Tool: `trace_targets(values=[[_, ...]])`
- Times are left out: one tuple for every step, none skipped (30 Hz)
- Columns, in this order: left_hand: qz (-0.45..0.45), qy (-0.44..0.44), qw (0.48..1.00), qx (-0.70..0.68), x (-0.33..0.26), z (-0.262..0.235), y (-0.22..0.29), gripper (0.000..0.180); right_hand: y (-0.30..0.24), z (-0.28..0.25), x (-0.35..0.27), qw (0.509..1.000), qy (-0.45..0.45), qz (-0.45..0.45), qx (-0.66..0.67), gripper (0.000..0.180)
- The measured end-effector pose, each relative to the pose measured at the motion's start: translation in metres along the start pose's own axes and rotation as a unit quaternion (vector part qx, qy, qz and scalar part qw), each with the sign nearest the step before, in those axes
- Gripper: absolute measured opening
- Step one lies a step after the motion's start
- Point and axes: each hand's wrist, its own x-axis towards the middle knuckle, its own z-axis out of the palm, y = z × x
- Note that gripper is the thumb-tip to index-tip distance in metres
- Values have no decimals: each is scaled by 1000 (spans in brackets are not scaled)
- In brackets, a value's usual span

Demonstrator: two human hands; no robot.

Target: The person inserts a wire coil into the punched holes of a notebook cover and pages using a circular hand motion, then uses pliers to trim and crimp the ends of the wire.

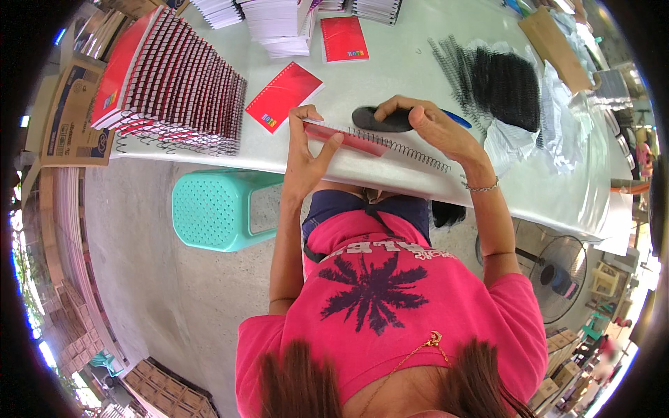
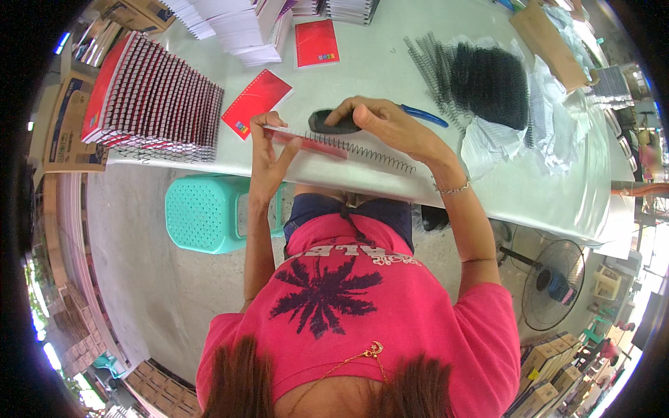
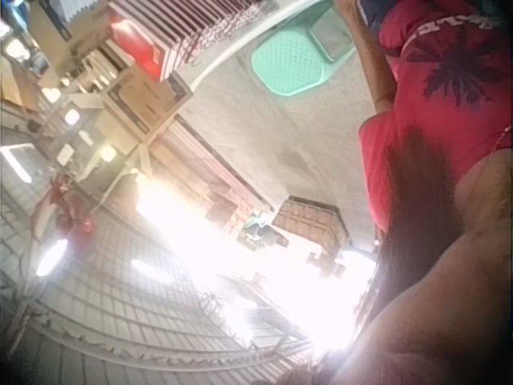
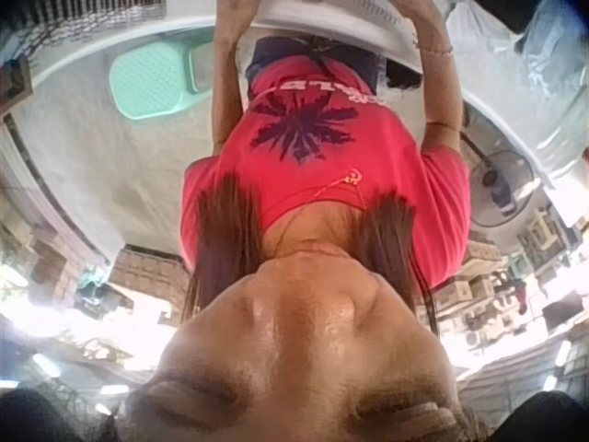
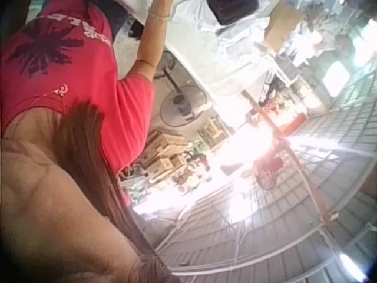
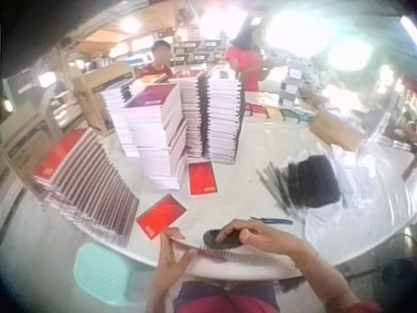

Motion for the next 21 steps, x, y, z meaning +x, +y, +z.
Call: trace_targets(values=[[7, -1, 1000, 9, 0, 0, 2, 42, 2, 0, 2, 999, -34, 18, -1, 92], [11, 0, 1000, 11, 0, 0, 3, 41, 7, 1, 4, 998, -42, 11, 35, 85], [16, 1, 1000, 14, -1, 0, 4, 41, 11, 1, 5, 998, -51, 19, 26, 82], [20, 2, 1000, 17, -2, -1, 4, 40, 15, 2, 7, 998, -60, 27, 18, 79], [20, -2, 999, 26, -3, -2, 3, 39, 19, 3, 7, 997, -69, 36, 9, 77], [21, -6, 999, 36, -4, -4, 1, 38, 24, 7, 8, 995, -82, 49, 19, 68], [21, -11, 999, 45, -5, -5, 0, 37, 29, 12, 9, 993, -94, 62, 30, 59], [19, -13, 999, 45, -5, -6, 1, 36, 33, 15, 9, 991, -106, 74, 39, 50], [17, -16, 999, 44, -5, -7, 2, 35, 36, 17, 10, 991, -97, 71, 52, 49], [15, -20, 999, 44, -4, -7, 4, 34, 39, 17, 10, 992, -88, 67, 65, 47], [16, -22, 998, 48, -4, -8, 5, 34, 38, 19, 11, 992, -80, 63, 79, 46], [18, -25, 998, 52, -3, -9, 6, 34, 36, 18, 12, 991, -71, 59, 97, 46], [19, -28, 998, 56, -3, -9, 7, 34, 32, 15, 12, 990, -61, 55, 115, 45], [18, -38, 997, 60, -2, -10, 8, 35, 25, 12, 13, 989, -51, 50, 132, 44], [17, -48, 997, 63, -1, -10, 9, 37, 21, 9, 14, 989, -67, 46, 123, 47], [16, -59, 996, 67, -1, -11, 10, 40, 16, 6, 15, 989, -83, 41, 114, 49], [15, -65, 996, 65, -1, -11, 8, 40, 9, 4, 15, 989, -99, 37, 104, 52], [14, -70, 995, 63, -1, -11, 5, 40, -4, 10, 15, 993, -90, 72, -37, 42], [12, -76, 995, 62, -1, -11, 3, 39, -5, 15, 19, 992, -75, 73, -68, 41], [8, -69, 996, 61, -1, -11, 4, 37, -6, 18, 23, 991, -57, 74, -100, 40], [3, -62, 996, 61, 0, -11, 6, 35, -7, 19, 25, 988, -39, 75, -132, 38]])
